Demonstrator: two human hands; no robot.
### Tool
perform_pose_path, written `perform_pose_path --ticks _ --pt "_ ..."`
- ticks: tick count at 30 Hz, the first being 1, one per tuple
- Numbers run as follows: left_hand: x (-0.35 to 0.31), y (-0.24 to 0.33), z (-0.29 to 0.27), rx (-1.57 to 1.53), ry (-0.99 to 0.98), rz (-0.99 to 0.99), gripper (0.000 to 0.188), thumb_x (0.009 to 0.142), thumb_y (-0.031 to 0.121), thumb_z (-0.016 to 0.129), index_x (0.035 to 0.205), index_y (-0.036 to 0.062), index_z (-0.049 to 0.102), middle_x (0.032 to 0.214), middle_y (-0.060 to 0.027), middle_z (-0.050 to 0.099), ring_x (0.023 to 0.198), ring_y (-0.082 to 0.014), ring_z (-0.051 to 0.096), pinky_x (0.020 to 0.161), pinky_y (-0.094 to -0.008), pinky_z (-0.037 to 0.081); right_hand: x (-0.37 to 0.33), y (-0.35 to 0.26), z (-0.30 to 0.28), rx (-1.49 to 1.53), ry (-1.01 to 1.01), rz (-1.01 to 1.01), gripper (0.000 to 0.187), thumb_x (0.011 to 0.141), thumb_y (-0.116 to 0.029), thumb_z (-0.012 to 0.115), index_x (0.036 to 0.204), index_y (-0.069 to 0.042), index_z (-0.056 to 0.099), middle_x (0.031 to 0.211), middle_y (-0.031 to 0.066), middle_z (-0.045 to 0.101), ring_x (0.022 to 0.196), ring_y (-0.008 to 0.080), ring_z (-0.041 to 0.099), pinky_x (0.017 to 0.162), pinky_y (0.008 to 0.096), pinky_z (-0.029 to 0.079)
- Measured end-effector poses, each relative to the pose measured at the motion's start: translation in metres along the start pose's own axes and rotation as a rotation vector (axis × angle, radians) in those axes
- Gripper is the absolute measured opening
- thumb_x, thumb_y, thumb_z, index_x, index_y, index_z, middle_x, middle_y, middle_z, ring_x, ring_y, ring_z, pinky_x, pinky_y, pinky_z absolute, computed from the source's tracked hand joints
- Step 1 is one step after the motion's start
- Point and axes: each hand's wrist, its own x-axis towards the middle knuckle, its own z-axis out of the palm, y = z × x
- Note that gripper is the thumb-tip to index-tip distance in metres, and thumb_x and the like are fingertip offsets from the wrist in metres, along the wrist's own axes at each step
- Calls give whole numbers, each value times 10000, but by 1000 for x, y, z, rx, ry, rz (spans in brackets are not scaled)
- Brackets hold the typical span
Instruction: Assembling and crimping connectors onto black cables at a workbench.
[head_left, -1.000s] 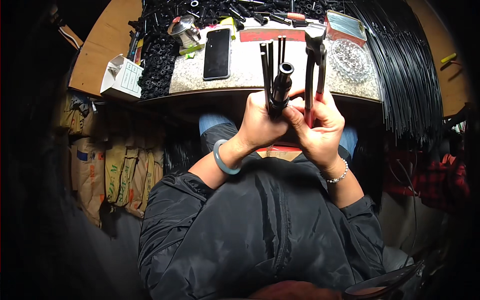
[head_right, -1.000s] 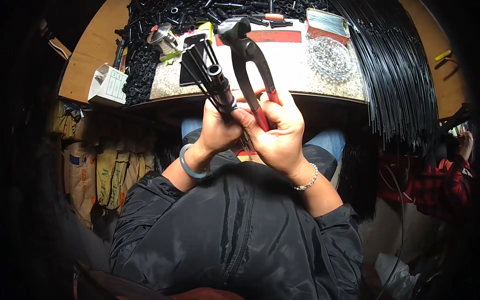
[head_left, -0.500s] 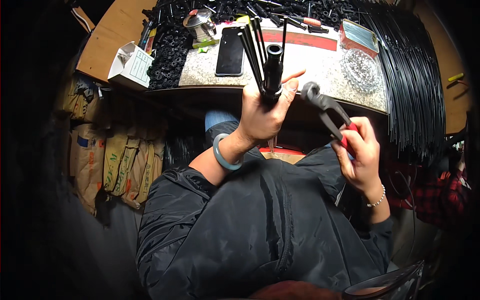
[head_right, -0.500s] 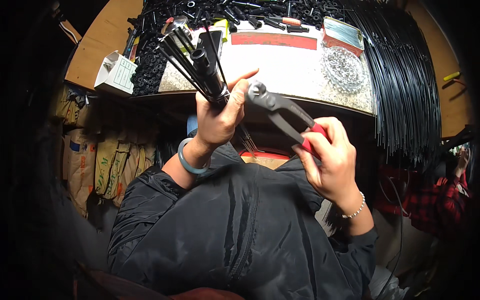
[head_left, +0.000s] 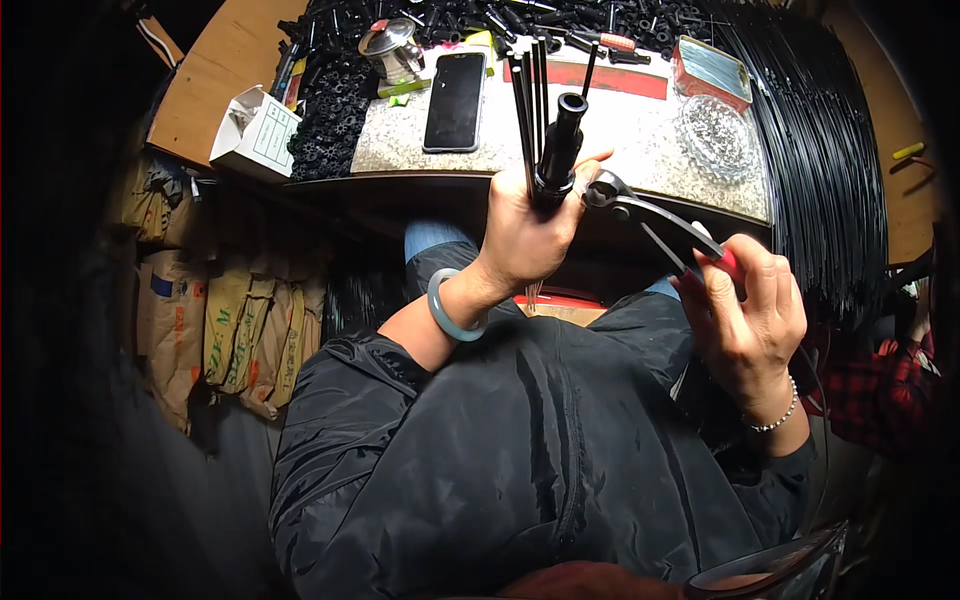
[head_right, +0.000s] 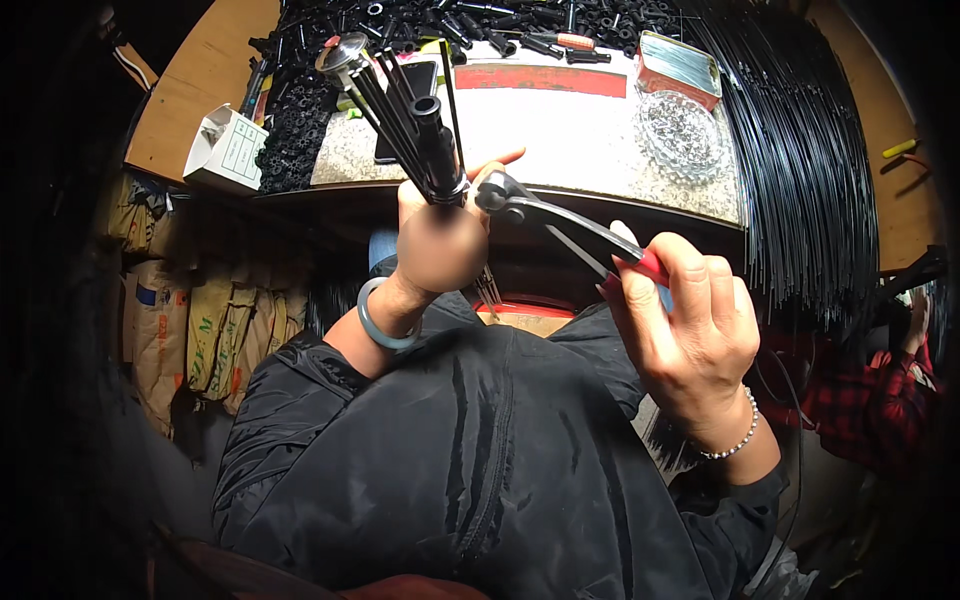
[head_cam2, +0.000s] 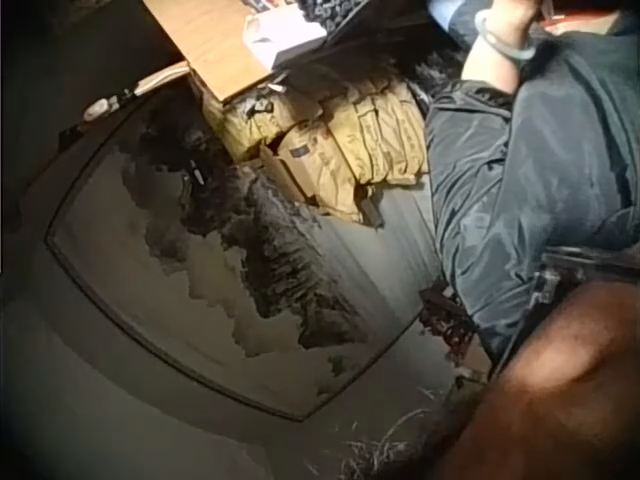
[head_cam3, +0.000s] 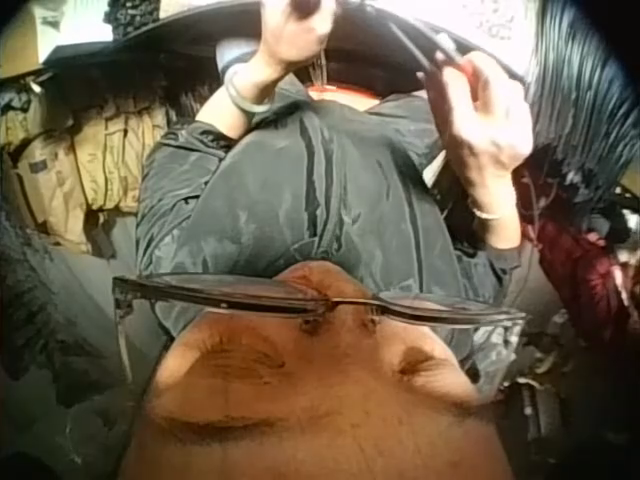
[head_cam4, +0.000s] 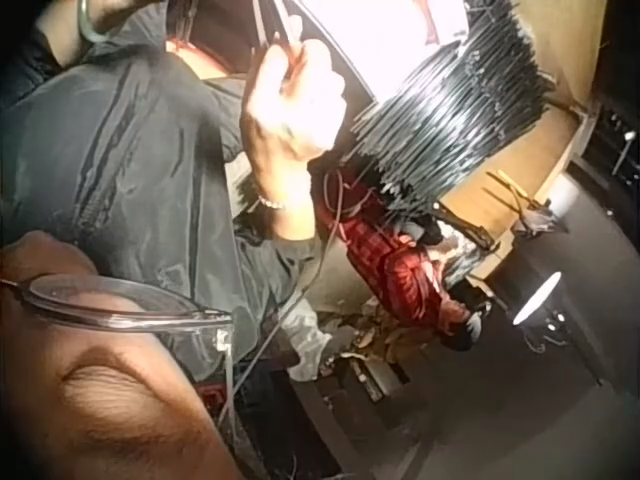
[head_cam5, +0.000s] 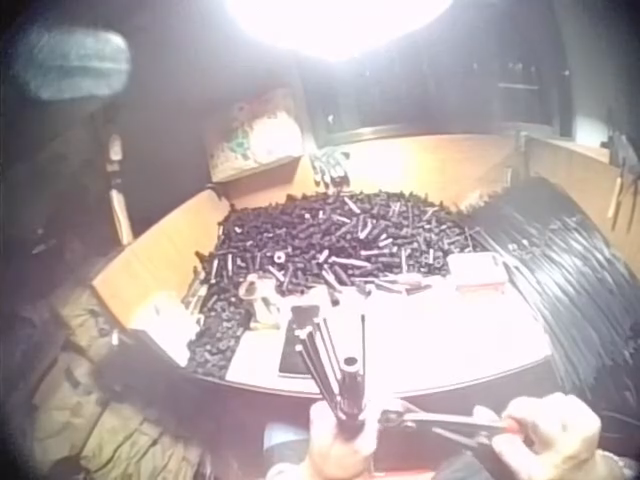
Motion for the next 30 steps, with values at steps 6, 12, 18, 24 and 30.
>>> perform_pose_path --ticks 6,12,18,24,30 --pt "-2 1 -1 -46 -4 -40 212 896 41 539 1063 -54 627 508 84 420 459 23 341 416 -173 252 0 -3 -1 -84 1 -45 100 741 -98 674 787 -40 607 869 57 574 625 171 498 485 271 356" --pt "-1 -1 1 -58 -3 -1 195 895 48 544 1026 -62 637 508 76 428 464 20 349 420 -177 270 2 -6 -4 -144 -5 -53 107 773 -114 660 768 -27 598 887 65 578 638 183 503 503 281 377" --pt "-4 -1 -3 -60 -23 25 163 894 37 534 934 -68 651 533 63 442 488 6 373 439 -188 316 -2 -4 -7 -8 -120 -47 173 783 -136 661 771 0 555 904 111 579 653 230 527 532 315 420" --pt "-15 -3 2 -260 -77 25 225 891 45 552 1075 -69 613 567 76 425 508 3 363 462 -170 310 -16 1 -5 1922 -1072 960 320 645 128 657 800 -29 427 567 35 504 409 152 522 397 279 461" --pt "-10 3 -5 -129 -136 -31 227 900 42 529 1086 -56 614 559 89 418 504 12 350 446 -182 253 -27 -17 15 948 -399 353 601 694 86 638 1212 -10 350 760 110 509 649 213 540 577 292 445"
